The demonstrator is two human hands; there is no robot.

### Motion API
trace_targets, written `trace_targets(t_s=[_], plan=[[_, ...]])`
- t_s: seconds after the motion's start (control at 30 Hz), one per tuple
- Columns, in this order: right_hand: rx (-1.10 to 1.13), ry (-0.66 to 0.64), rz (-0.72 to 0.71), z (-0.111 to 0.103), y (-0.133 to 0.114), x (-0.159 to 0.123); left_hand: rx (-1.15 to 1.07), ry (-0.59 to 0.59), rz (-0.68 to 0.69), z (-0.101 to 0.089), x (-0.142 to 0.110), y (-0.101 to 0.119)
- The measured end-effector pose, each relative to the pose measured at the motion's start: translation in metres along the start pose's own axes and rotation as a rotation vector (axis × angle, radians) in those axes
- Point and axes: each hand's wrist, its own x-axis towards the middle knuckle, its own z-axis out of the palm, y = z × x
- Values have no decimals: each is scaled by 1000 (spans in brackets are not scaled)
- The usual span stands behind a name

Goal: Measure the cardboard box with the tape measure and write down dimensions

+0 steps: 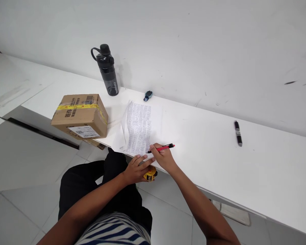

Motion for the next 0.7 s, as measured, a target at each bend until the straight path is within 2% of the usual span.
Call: trace_targets(t_s=[0.13,0.33,0.7], plan=[[-24,16,-10,0,-2,0,-13,29,0,-2,1,-1],[-83,61,-68,1,-1,-3,-42,-47,-11,-3,0,-1],[-64,37,-81,3,2,-2,0,31,-5,0,-1,0]])
